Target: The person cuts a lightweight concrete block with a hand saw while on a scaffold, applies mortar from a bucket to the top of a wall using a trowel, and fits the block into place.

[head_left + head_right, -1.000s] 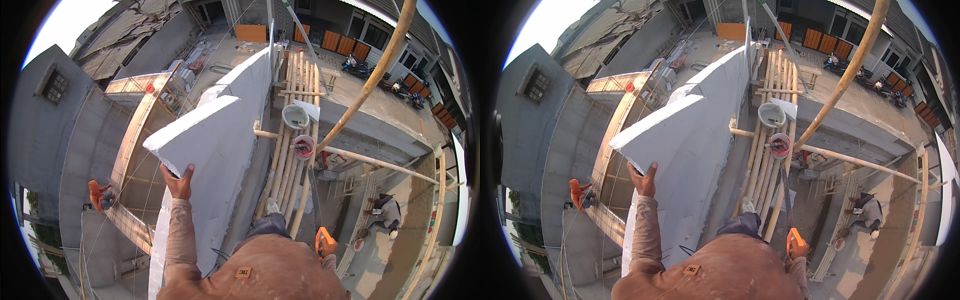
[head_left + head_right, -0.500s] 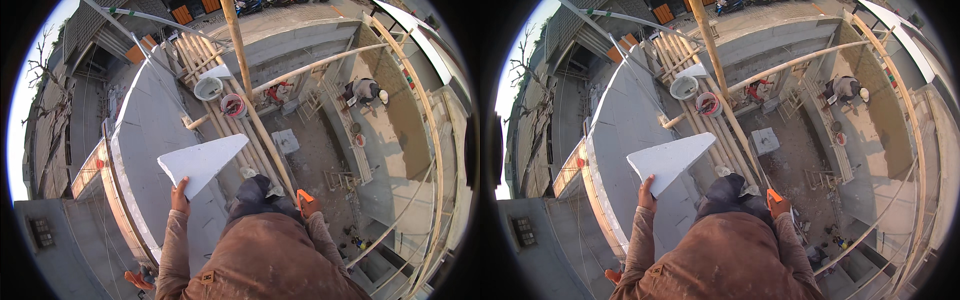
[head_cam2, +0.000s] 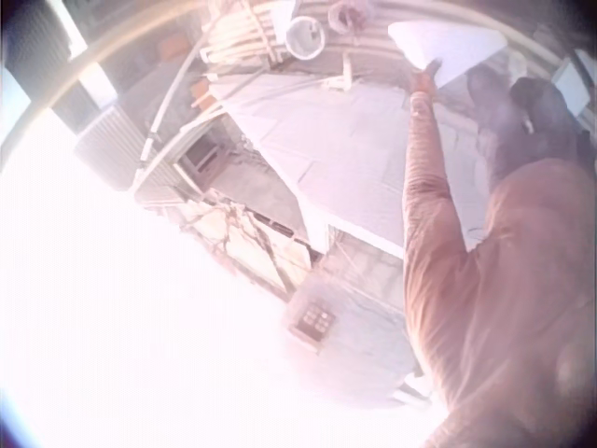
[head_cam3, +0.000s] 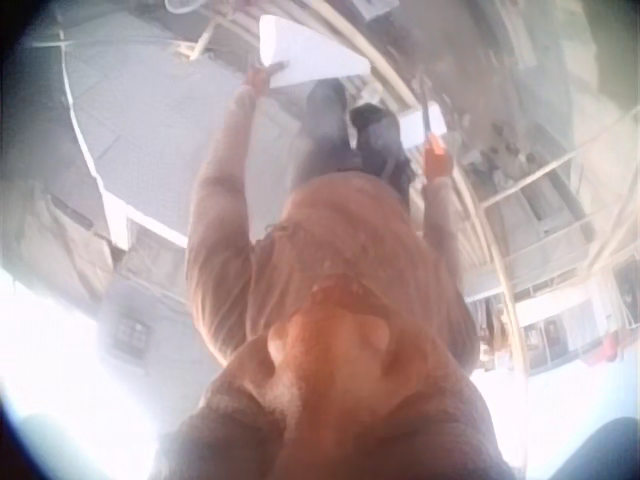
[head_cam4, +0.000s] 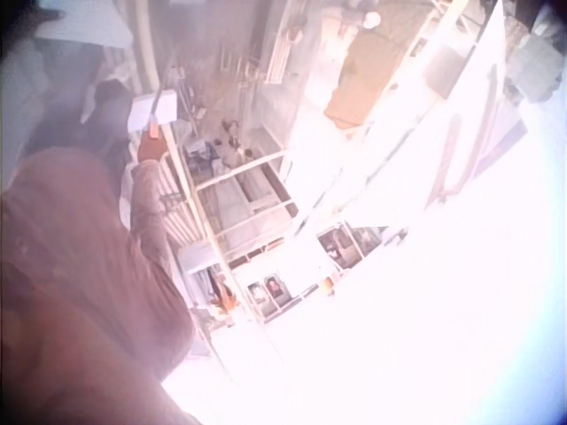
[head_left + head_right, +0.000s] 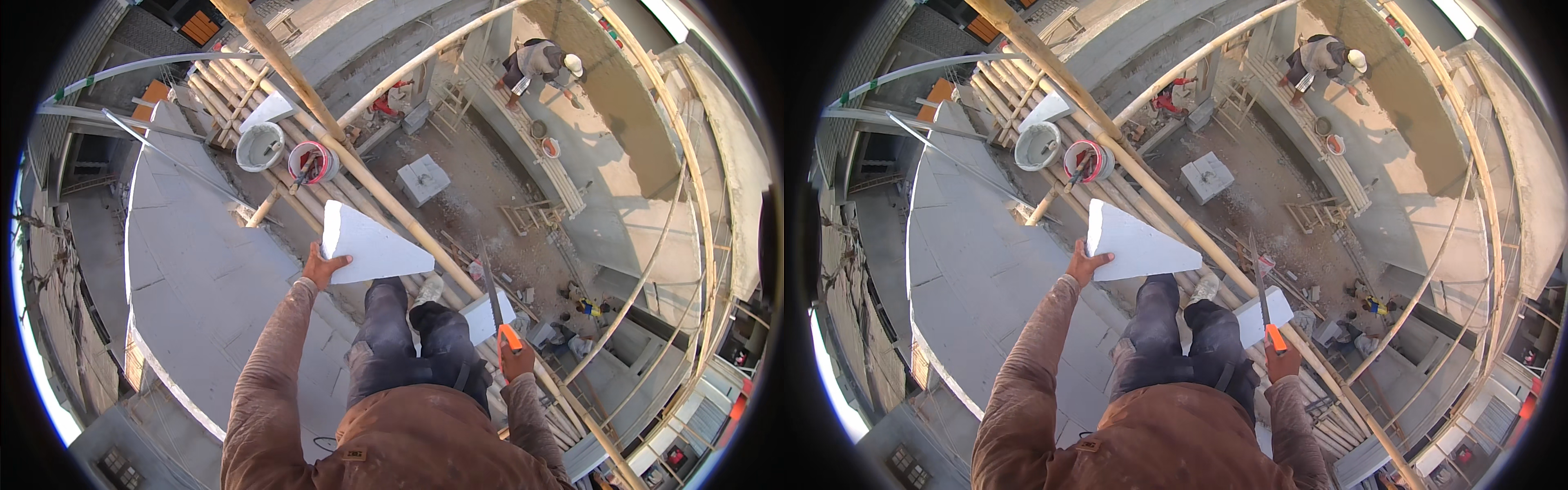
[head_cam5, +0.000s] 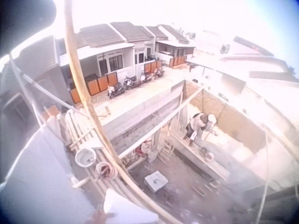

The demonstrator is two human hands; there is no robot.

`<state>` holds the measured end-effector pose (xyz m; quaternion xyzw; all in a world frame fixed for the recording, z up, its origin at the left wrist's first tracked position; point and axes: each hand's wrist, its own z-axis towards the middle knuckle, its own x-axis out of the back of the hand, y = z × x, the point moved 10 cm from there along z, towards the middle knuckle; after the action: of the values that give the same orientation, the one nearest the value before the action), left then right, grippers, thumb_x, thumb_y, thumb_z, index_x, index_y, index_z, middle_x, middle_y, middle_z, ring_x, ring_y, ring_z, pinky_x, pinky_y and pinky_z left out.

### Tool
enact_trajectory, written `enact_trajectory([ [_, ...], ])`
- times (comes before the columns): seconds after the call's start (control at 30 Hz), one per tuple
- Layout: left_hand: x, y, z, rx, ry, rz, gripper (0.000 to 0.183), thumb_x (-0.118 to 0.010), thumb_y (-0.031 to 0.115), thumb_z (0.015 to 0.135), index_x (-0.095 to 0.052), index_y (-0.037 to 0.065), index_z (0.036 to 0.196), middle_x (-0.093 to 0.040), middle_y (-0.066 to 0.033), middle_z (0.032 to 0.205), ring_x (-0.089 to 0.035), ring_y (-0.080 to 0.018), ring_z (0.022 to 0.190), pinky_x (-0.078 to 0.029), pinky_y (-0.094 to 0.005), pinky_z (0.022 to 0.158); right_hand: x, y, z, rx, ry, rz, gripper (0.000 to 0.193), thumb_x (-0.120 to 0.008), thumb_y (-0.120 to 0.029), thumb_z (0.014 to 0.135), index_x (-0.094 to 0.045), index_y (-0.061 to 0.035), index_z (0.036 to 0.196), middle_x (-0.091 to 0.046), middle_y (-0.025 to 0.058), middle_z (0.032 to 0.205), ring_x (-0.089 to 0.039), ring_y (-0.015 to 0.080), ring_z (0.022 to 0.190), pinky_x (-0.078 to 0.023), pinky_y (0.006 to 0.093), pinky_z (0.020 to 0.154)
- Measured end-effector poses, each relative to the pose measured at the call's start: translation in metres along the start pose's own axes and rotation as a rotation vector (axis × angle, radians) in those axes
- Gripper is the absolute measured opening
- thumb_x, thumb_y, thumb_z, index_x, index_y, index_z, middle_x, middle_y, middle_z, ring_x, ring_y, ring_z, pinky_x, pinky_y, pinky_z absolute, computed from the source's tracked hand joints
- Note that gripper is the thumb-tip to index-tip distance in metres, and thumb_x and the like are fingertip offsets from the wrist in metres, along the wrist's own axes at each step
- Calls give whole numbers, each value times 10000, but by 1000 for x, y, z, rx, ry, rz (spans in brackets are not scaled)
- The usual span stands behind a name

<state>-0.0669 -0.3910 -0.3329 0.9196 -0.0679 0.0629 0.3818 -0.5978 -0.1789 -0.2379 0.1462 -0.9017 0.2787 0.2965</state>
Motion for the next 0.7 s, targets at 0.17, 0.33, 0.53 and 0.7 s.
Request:
enact_trajectory([
  [0.17, -33, -14, 135, -100, -175, 71, 1058, -912, 341, 683, -318, -69, 1457, -602, -231, 1254, -643, -278, 1115, -533, -371, 971, -48, -13, 21, 71, 39, 196, 176, -693, -180, 939, -635, -18, 976, -616, 34, 718, -582, 112, 605, -480, 286, 559],
  [0.33, -73, -43, 239, -14, -265, -46, 964, -894, 254, 708, -365, -48, 1456, -621, -191, 1272, -633, -274, 1151, -499, -373, 1016, -95, -62, 39, 68, 42, 284, 212, -683, -206, 955, -636, -3, 996, -604, 39, 729, -598, 122, 661, -493, 308, 607],
  [0.53, -98, -114, 348, -12, -299, -15, 968, -889, 278, 715, -373, -59, 1461, -618, -199, 1284, -629, -288, 1158, -482, -373, 1031, -147, -92, 91, 392, 140, 57, 169, -650, -168, 970, -638, 0, 974, -588, 35, 694, -565, 120, 583, -452, 282, 550],
  [0.7, -113, -175, 419, 1, -342, -9, 955, -877, 327, 723, -393, -51, 1454, -612, -199, 1287, -613, -285, 1176, -461, -377, 1043, -199, -56, 163, 292, 86, 95, 232, -722, -203, 931, -644, 13, 964, -620, 98, 705, -622, 198, 639, -493, 341, 624],
])
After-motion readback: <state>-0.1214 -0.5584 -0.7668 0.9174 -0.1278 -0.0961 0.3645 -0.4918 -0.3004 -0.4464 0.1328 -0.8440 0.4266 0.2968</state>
